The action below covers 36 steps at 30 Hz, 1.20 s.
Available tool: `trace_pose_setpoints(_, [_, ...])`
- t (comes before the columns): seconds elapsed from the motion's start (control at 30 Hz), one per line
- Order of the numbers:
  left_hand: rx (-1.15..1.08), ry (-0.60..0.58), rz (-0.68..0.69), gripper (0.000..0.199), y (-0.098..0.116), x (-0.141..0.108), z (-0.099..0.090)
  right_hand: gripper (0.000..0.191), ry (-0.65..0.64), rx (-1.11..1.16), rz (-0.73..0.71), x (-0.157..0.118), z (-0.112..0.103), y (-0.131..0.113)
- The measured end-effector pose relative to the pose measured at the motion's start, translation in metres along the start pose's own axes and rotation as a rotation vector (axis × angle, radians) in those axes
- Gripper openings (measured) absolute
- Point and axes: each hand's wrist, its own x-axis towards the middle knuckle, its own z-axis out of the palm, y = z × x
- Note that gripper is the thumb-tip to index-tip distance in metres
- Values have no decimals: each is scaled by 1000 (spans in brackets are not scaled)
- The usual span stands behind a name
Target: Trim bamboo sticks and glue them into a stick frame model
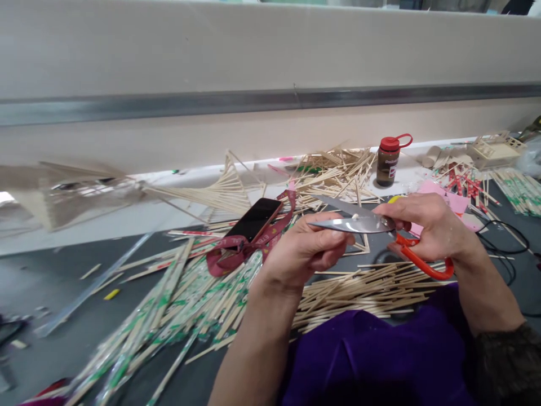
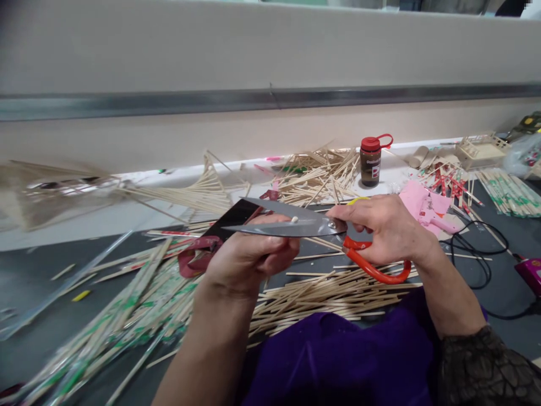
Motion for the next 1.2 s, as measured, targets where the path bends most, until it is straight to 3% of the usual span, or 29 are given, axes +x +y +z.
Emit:
trace_pose_setpoints(0.13, [-65, -78, -64, 37, -2, 3, 1, 34, -46, -7, 15, 0, -8, -5])
trace_pose_setpoints(0.23, [-15, -22, -42, 36, -2, 2, 6, 35, -54, -22, 52, 0, -10, -6])
trace_pose_setpoints(0.33, [194, 247, 142, 29, -2, 1, 12, 36, 6, -58, 118, 0, -4, -5])
trace_pose_setpoints(0.47, [616, 696, 541, 12, -8, 2, 16, 37, 67, -118, 218, 3, 10, -9])
trace_pose_setpoints(0.57, [861, 835, 704, 7, -12, 1, 16, 36, 59, -101, 268, 5, 16, -14])
trace_pose_setpoints(0.67, [909, 801, 720, 7, -12, -2, 16, 36, 41, -82, 271, 4, 17, -14])
trace_pose_setpoints(0.77, [799, 703, 650, 10, -9, -4, 17, 38, 49, -62, 231, 2, 15, -9])
trace_pose_setpoints(1.07, [206, 345, 140, 36, 1, 0, 15, 40, 26, -64, 98, -2, 9, 11])
trace_pose_setpoints(1.2, [61, 172, 20, 44, 0, 7, 10, 40, -4, -51, 115, -3, 8, 15])
